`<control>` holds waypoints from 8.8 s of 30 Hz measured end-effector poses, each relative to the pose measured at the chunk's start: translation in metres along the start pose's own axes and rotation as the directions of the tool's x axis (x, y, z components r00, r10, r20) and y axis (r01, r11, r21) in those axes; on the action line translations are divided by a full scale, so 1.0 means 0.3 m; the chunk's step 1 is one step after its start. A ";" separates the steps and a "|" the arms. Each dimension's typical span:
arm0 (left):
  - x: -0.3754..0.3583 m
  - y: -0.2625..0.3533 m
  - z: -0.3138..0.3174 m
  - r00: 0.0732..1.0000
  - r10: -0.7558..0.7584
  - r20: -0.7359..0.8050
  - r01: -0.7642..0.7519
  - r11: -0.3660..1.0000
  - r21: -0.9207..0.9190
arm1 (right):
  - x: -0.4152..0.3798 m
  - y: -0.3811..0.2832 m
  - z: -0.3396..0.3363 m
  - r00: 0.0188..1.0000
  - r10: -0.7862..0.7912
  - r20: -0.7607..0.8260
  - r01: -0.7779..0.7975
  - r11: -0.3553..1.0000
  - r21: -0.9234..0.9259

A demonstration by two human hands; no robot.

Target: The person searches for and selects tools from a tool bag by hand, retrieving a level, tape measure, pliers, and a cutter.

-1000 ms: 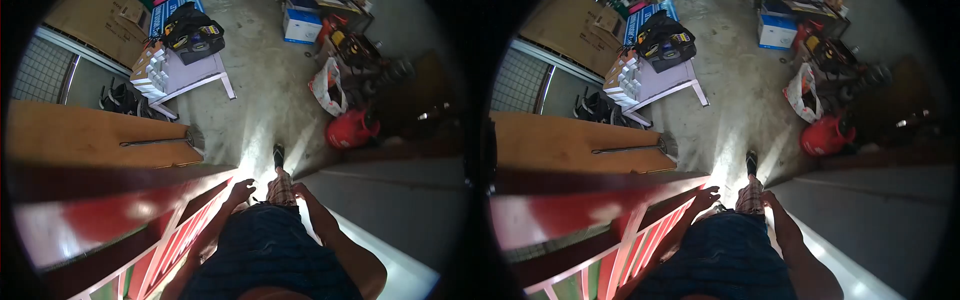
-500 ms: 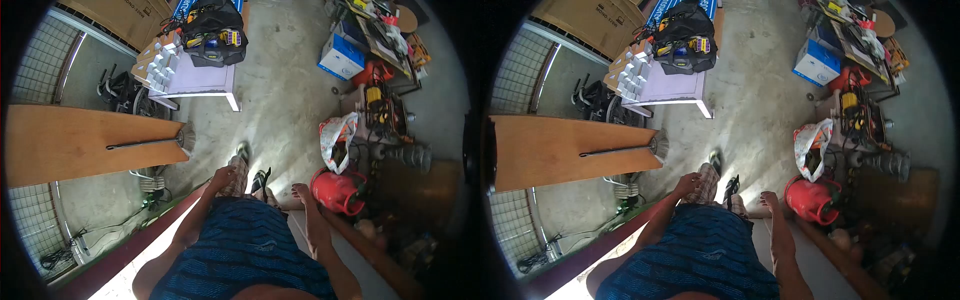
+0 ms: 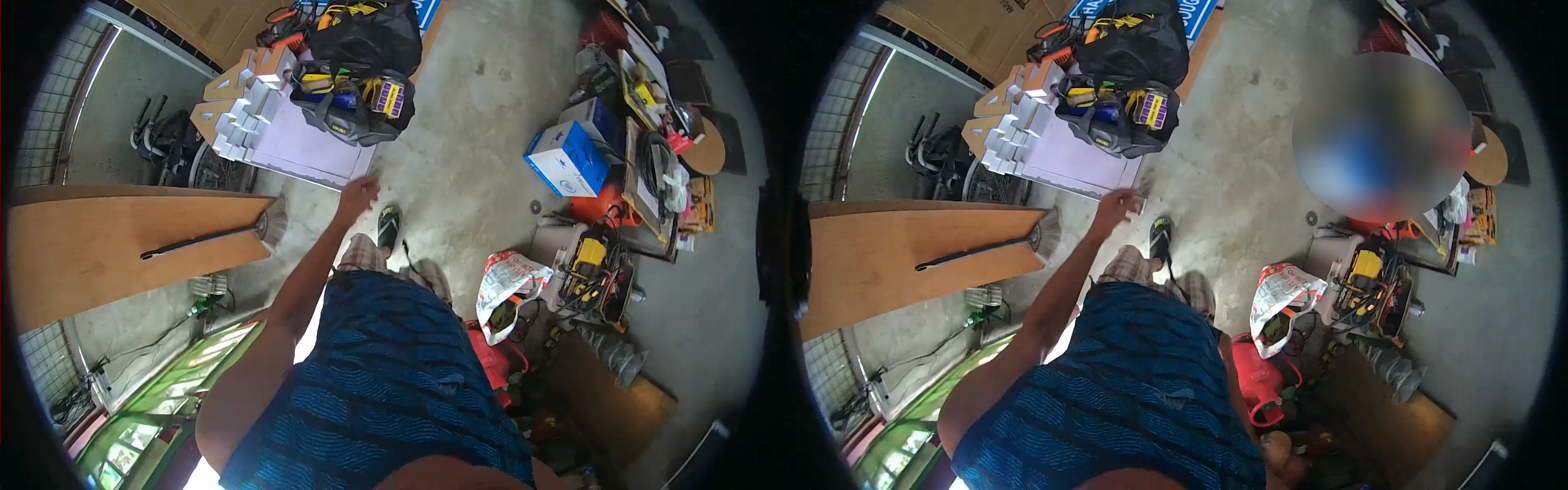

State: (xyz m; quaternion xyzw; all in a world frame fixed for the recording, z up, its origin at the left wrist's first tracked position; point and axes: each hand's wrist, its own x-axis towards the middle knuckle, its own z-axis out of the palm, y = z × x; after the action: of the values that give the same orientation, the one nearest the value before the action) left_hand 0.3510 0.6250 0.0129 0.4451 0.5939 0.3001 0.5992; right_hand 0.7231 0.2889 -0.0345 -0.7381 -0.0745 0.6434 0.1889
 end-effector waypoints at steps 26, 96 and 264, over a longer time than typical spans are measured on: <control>0.718 0.377 0.047 0.638 -0.285 -0.715 -0.111 0.885 -0.453 | 0.902 -2.259 -0.151 0.802 -0.323 0.503 0.548 0.734 -0.403; 0.897 0.347 -0.114 0.268 -0.530 -0.804 0.349 0.832 -0.431 | 0.615 -2.296 1.496 0.478 0.222 0.850 0.794 -0.524 -0.309; 0.702 0.060 -0.068 0.154 -0.378 -0.913 0.277 0.903 -0.327 | 0.691 -2.316 1.467 0.171 0.744 0.646 0.788 -0.497 0.364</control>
State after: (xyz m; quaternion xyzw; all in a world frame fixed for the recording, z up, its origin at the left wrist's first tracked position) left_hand 0.3582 0.8233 -0.0626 0.0009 0.9019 0.3956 0.1732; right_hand 0.4186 1.0800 -0.0096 0.1879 -0.8872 0.2538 -0.3365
